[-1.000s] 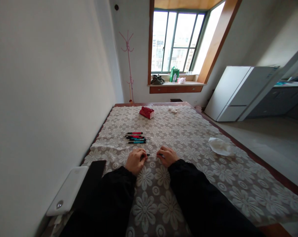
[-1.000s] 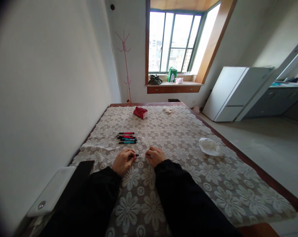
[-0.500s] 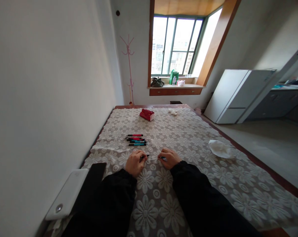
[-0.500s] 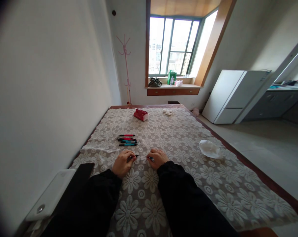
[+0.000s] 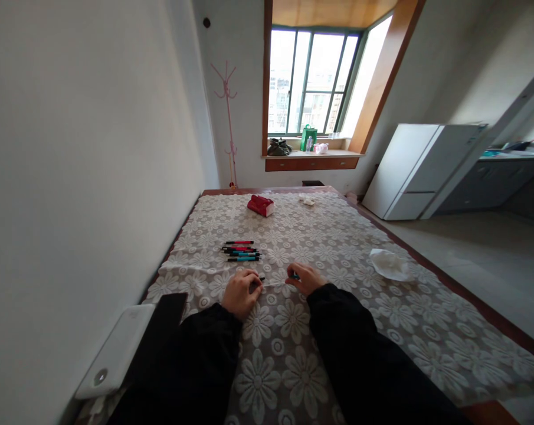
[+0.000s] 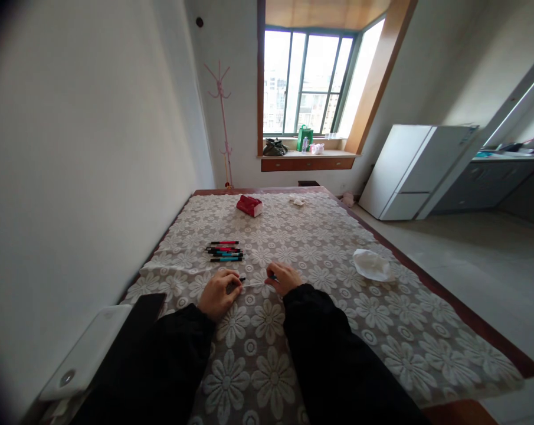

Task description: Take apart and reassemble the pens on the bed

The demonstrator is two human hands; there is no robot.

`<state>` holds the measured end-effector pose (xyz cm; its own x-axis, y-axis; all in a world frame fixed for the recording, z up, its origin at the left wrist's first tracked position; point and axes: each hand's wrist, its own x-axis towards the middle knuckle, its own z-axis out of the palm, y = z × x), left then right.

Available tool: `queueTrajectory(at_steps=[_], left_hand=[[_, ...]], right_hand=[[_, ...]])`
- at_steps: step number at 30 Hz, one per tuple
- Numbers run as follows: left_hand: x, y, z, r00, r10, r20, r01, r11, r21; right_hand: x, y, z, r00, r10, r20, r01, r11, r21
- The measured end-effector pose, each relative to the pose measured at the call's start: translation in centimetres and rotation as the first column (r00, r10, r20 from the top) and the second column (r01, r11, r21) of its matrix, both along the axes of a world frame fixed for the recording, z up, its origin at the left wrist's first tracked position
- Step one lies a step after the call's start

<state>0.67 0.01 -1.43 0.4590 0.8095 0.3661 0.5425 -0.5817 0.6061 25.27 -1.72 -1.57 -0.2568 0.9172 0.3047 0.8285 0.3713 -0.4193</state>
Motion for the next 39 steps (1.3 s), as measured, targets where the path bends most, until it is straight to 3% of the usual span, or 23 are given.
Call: queueTrajectory(at_steps=[6,10,14,26,32,35,39], left_hand=[[0.0,-0.1,0.1,1.0,-0.007,-0.015,0.007,1.0,-0.005],[0.0,-0.1,0.1,1.0,-0.003,-0.021,0.003,1.0,0.001],[0.1,-0.2,0.2,1.0,-0.003,-0.013,0.003,1.0,0.006],[0.3,-0.8,1.1,0.992,-0.101,-0.075,0.105,0.993,0.059],[0.3,-1.2,1.6,0.991,-0.118,-0.057,0.122,0.99,0.071],[0.4,-1.2,1.7,0.997,-0.082,-0.006,0.082,0.993,0.082],[0.4,-1.2,1.6,0.989,-0.139,0.045,0.134,0.986,0.094]], right_hand=[[-2.6,-1.1,0.0,0.966,0.229,0.119,-0.237,0.97,0.052],[-2.8,-1.6,0.5,0.929,0.273,0.248,-0.312,0.941,0.134],[-2.8,-1.8,1.0,0.928,0.28,0.245,-0.325,0.931,0.167],[-0.8,-1.6,1.8,0.979,0.146,0.144,-0.158,0.984,0.076],[-1.3,-1.5,1.4,0.967,0.241,0.078,-0.246,0.967,0.065],[-2.3,-1.7,0.8,0.948,0.317,-0.036,-0.313,0.946,0.08],[-3.7,-2.0,0.4,0.915,0.289,-0.282,-0.265,0.957,0.12]])
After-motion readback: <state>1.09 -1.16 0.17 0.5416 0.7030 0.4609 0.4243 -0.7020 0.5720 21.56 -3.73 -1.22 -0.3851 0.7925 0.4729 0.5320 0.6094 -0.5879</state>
